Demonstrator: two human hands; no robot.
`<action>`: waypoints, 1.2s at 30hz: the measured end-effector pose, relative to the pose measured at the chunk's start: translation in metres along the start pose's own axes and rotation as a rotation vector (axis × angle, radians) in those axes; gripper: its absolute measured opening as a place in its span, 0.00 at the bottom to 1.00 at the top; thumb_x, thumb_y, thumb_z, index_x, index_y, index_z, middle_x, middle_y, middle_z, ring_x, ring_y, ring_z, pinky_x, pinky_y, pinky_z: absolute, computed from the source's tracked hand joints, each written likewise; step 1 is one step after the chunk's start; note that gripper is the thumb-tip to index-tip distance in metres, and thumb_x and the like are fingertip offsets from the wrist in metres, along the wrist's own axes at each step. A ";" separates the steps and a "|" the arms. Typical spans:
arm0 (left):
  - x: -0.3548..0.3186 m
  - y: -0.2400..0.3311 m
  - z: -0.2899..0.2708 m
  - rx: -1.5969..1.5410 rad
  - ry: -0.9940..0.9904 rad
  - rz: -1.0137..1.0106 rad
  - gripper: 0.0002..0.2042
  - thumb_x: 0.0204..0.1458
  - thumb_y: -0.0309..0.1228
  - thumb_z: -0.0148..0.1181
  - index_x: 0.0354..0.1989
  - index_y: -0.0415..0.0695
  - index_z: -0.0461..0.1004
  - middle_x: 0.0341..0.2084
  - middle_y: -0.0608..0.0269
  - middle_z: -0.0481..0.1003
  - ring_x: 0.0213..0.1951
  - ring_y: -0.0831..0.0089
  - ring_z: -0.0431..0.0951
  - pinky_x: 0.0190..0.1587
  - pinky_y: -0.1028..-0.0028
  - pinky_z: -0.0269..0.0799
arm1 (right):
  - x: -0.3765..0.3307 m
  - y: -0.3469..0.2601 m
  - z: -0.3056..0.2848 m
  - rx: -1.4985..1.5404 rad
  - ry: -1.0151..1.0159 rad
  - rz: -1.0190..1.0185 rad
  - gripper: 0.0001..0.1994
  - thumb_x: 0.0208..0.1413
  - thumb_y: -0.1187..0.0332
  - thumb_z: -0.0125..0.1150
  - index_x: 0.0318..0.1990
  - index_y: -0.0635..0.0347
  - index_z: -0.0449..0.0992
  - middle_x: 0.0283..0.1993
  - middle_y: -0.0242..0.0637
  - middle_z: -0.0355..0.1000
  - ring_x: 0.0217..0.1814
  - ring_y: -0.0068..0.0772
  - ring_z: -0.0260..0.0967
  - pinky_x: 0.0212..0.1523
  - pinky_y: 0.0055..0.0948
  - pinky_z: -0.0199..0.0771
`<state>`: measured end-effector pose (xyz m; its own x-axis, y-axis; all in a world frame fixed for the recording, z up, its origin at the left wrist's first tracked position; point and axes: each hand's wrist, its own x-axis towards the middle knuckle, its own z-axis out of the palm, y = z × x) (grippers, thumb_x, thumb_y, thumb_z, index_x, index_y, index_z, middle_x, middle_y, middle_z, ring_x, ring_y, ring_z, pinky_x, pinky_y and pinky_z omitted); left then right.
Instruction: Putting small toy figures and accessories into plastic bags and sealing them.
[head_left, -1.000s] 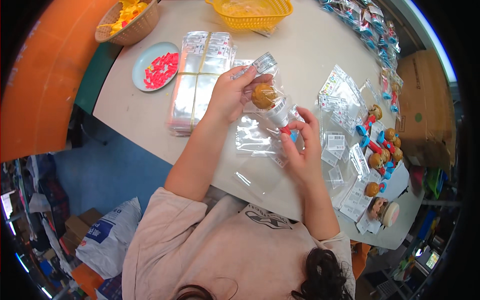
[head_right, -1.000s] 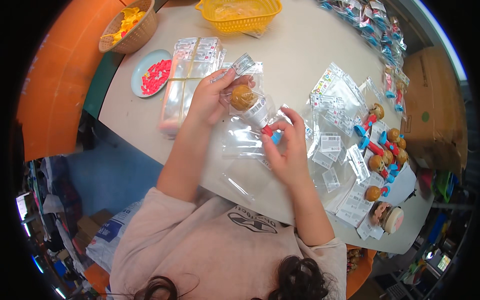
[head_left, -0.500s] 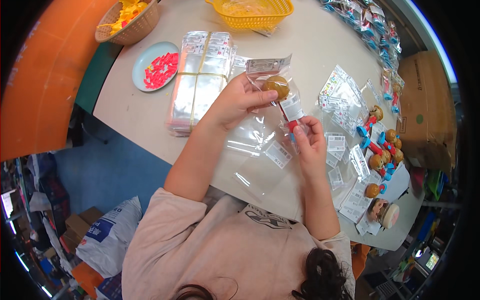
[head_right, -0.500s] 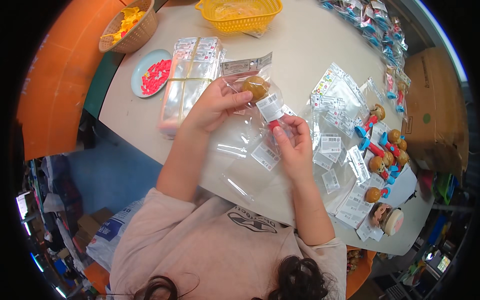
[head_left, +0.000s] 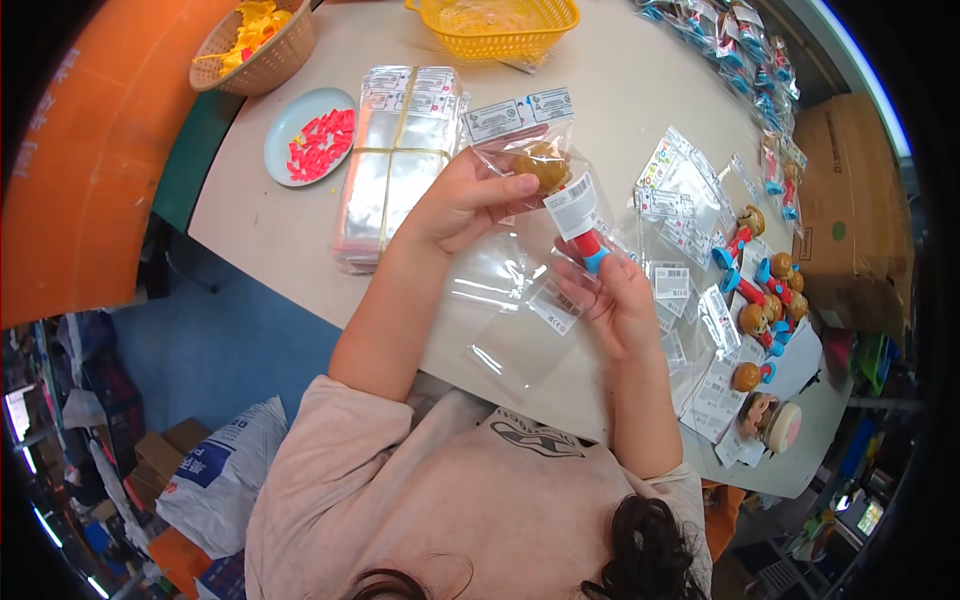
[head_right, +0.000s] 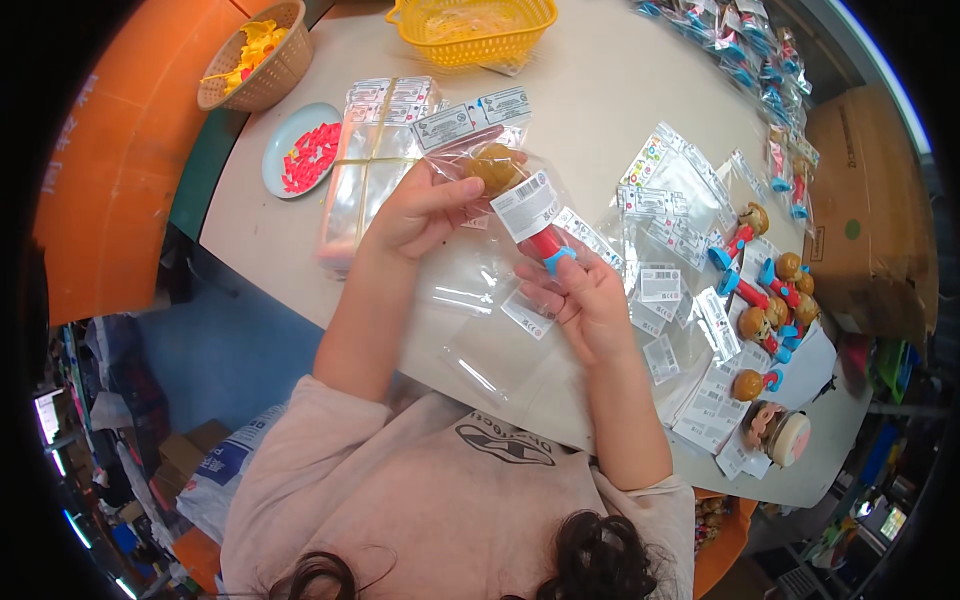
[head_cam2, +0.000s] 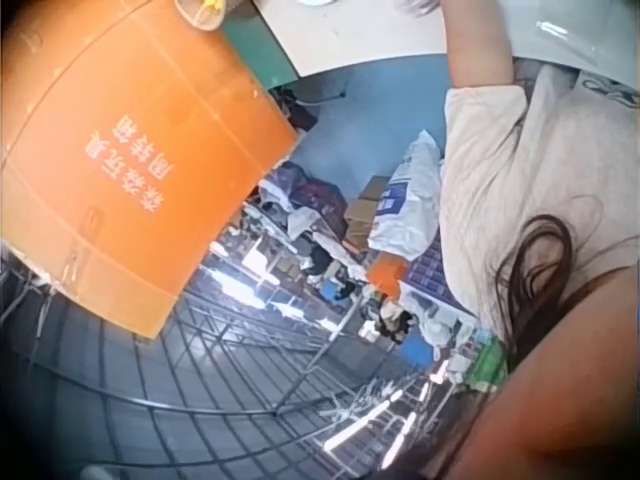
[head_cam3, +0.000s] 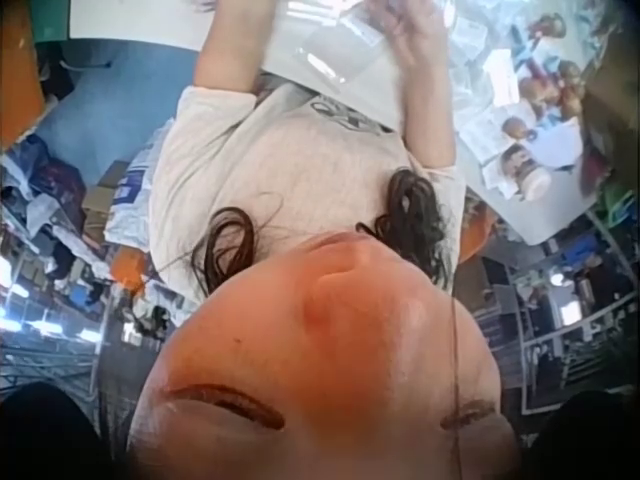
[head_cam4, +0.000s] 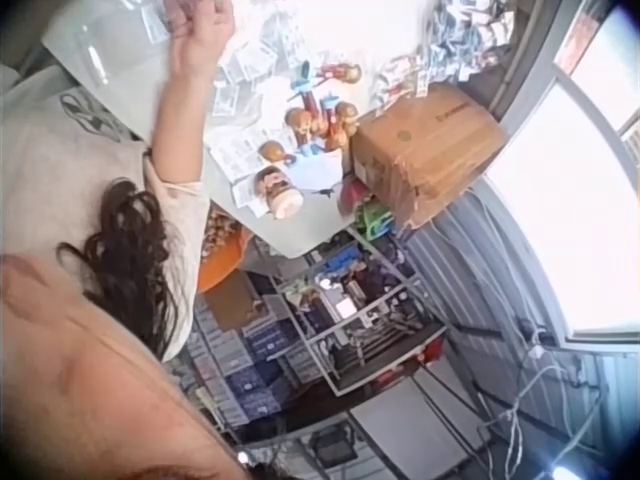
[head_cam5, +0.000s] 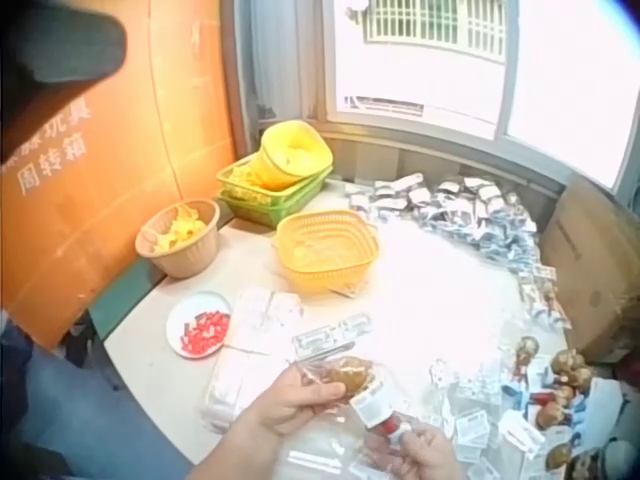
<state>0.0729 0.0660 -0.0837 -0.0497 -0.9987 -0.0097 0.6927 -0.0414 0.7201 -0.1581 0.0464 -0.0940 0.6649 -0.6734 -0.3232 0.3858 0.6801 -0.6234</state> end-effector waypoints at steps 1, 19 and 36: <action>0.000 -0.001 -0.001 0.001 -0.001 -0.001 0.24 0.49 0.23 0.63 0.55 0.39 0.65 0.47 0.55 0.74 0.47 0.67 0.76 0.50 0.67 0.74 | -0.001 0.001 0.001 -0.052 0.001 0.017 0.27 0.58 0.67 0.59 0.61 0.69 0.58 0.57 0.51 0.66 0.50 0.40 0.73 0.47 0.30 0.78; 0.000 -0.005 0.001 0.197 0.089 0.009 0.28 0.46 0.25 0.67 0.58 0.39 0.64 0.48 0.55 0.73 0.48 0.68 0.76 0.48 0.69 0.74 | -0.006 0.001 0.015 -0.425 0.084 -0.058 0.20 0.63 0.64 0.51 0.56 0.72 0.64 0.51 0.51 0.71 0.44 0.38 0.75 0.44 0.34 0.78; 0.003 -0.014 0.008 0.170 0.191 0.030 0.18 0.54 0.29 0.62 0.51 0.37 0.69 0.43 0.56 0.76 0.42 0.70 0.79 0.43 0.73 0.77 | -0.004 0.023 0.026 -0.581 0.196 -0.249 0.29 0.48 0.73 0.68 0.57 0.71 0.63 0.49 0.40 0.71 0.47 0.27 0.71 0.49 0.27 0.73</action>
<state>0.0572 0.0641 -0.0883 0.1175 -0.9874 -0.1061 0.5597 -0.0225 0.8284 -0.1356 0.0721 -0.0886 0.4501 -0.8681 -0.2091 0.0688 0.2672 -0.9612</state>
